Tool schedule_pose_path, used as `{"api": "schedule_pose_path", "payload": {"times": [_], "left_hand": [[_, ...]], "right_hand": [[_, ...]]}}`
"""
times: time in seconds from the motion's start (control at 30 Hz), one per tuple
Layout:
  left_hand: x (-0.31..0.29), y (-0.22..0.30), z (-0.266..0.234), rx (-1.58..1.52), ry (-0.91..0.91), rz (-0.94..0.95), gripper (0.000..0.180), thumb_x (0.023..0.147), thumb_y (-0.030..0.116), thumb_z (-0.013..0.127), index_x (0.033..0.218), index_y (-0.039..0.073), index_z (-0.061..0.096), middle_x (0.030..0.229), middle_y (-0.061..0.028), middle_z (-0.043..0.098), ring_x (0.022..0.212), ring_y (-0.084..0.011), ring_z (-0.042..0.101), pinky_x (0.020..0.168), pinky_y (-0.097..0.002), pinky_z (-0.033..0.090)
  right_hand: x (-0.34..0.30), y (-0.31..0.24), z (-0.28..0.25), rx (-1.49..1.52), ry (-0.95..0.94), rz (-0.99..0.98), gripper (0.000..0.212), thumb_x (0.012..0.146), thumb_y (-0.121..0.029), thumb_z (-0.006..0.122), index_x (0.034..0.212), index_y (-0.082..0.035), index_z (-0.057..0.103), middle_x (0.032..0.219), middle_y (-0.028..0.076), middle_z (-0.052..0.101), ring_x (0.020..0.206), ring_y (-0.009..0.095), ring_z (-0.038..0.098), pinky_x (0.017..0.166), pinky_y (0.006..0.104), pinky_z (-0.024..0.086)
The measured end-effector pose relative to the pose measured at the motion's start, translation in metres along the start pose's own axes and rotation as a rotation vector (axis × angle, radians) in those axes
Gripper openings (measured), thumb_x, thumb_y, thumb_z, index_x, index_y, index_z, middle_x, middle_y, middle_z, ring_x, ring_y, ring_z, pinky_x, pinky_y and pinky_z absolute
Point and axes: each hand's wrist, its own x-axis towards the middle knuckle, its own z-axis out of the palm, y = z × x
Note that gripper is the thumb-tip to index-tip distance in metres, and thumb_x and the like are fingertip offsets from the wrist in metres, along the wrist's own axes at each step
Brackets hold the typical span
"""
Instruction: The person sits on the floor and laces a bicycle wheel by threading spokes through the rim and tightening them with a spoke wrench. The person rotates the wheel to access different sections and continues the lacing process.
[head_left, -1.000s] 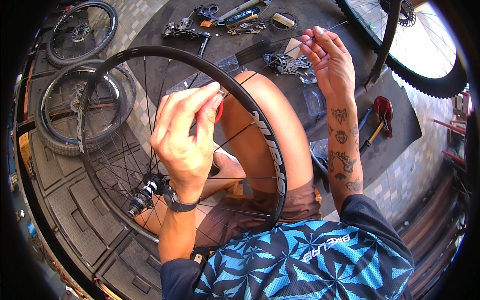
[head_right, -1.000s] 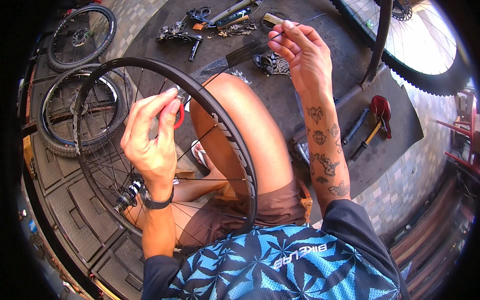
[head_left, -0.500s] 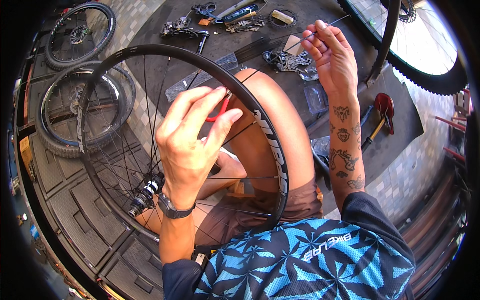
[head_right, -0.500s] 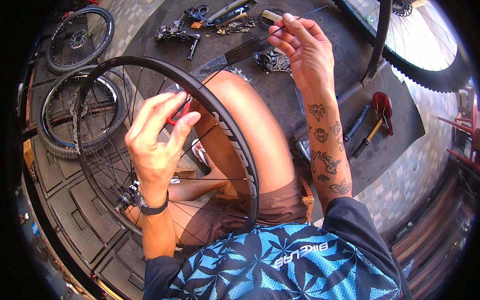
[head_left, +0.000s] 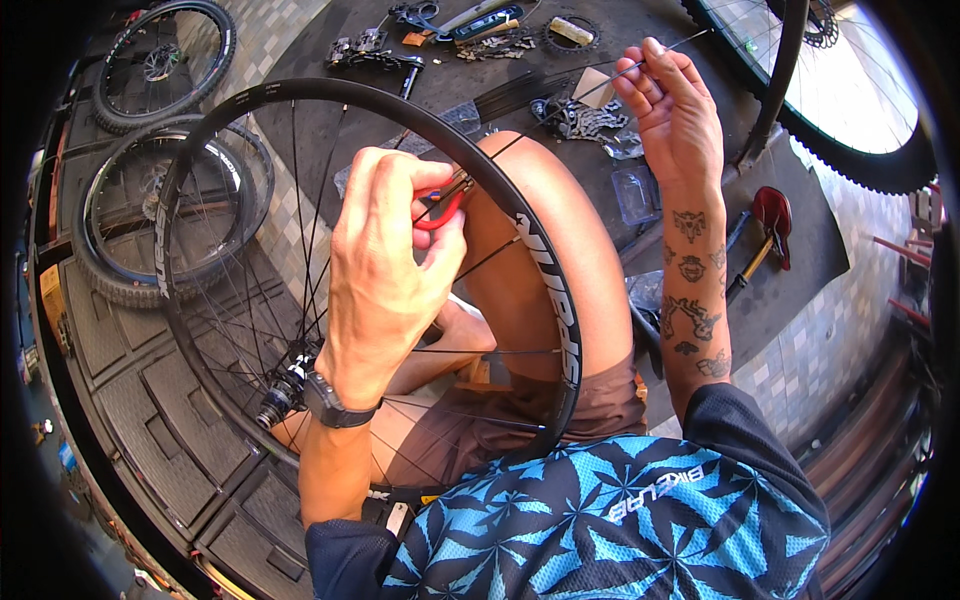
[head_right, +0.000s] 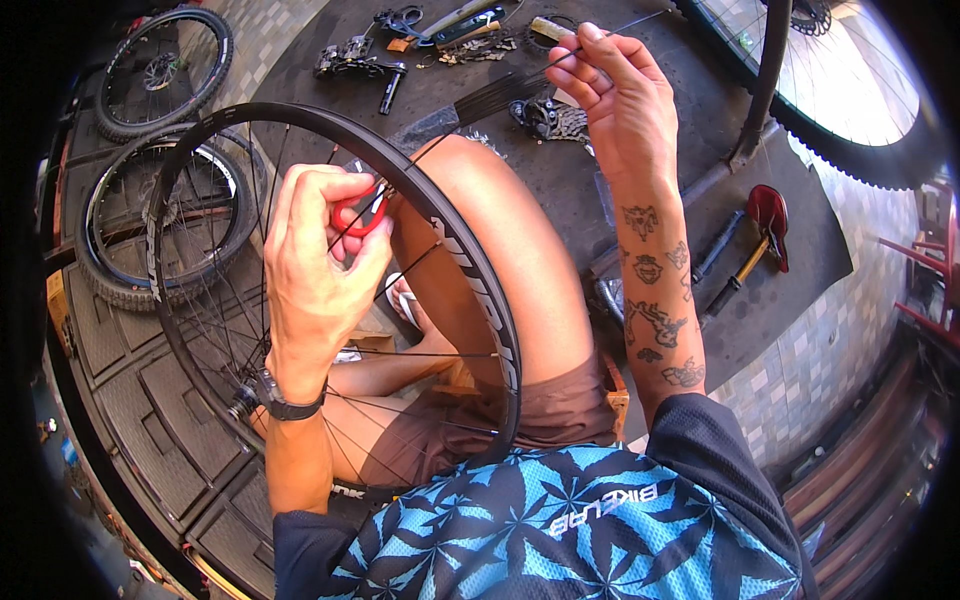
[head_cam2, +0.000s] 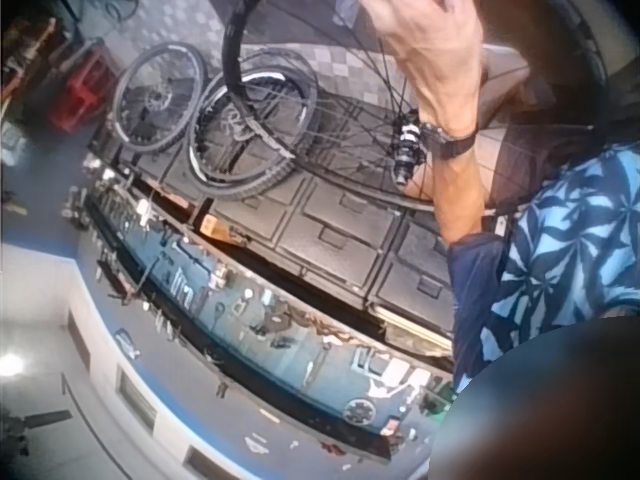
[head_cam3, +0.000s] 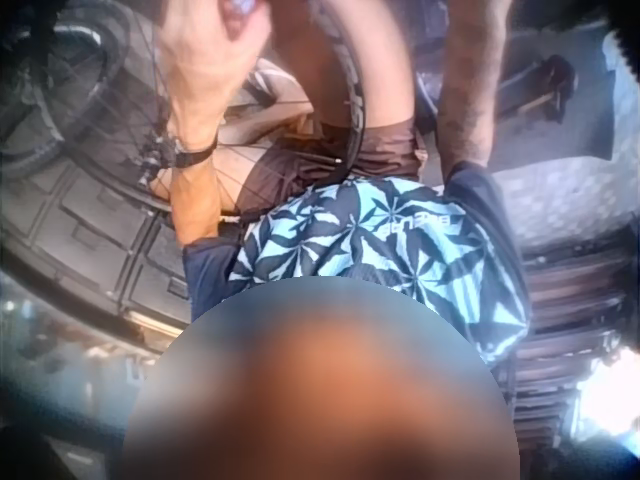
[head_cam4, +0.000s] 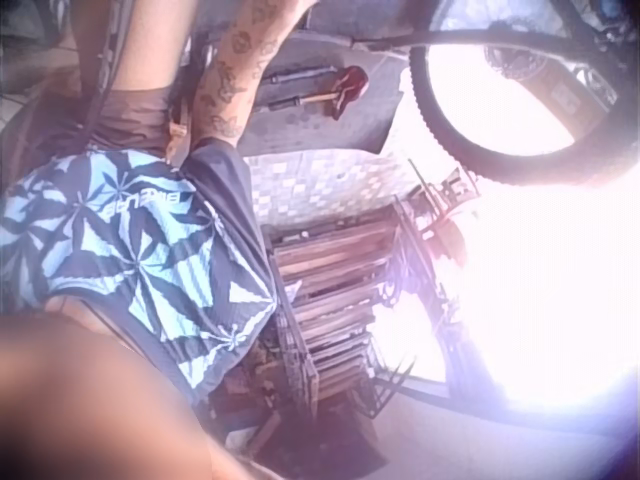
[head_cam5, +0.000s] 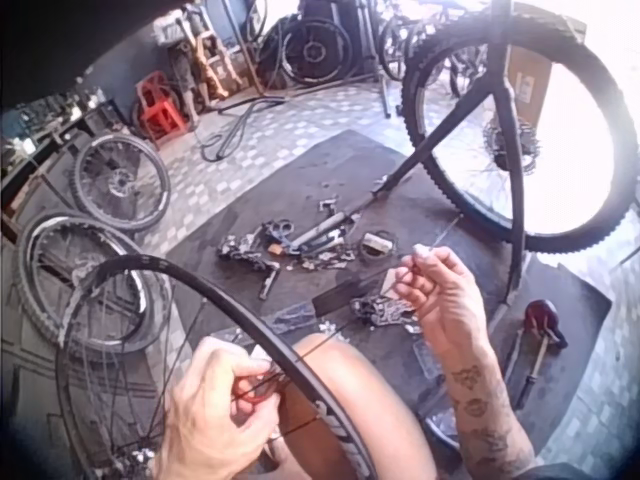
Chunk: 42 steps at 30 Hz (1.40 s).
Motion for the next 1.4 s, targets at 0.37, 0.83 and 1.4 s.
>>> {"api": "schedule_pose_path", "payload": {"times": [0.37,0.83,1.4], "left_hand": [[0.006,-0.002,-0.003,-0.136,0.049,-0.180,0.012,0.097,0.007,0.073,0.105,-0.001,0.074,0.088,-0.0129,0.072,0.068,-0.0243,0.068,0.063,-0.0332,0.054],[-0.003,-0.003,-0.003,-0.074,-0.045,-0.081,0.037,0.086,0.004,0.083,0.121,0.001,0.069,0.097,-0.0073,0.070,0.076,-0.0141,0.063,0.067,-0.0281,0.052],[0.006,-0.010,-0.005,-0.053,0.005,0.013,0.017,0.104,0.012,0.067,0.111,-0.003,0.071,0.086,-0.0115,0.073,0.074,-0.0157,0.069,0.067,-0.0298,0.053]], "right_hand": [[-0.001,0.001,-0.006,0.049,-0.045,0.045,0.011,0.103,-0.011,0.070,0.104,-0.001,0.067,0.103,0.017,0.075,0.095,0.025,0.078,0.087,0.0368,0.067],[0.000,0.003,-0.011,0.051,-0.028,0.068,0.011,0.103,-0.011,0.070,0.103,0.000,0.066,0.104,0.018,0.075,0.095,0.026,0.078,0.089,0.0390,0.067],[-0.030,-0.013,0.020,-1.427,-0.293,-0.530,0.016,0.092,-0.023,0.082,0.100,-0.009,0.080,0.093,0.006,0.063,0.081,0.018,0.063,0.073,0.0333,0.052]]}}
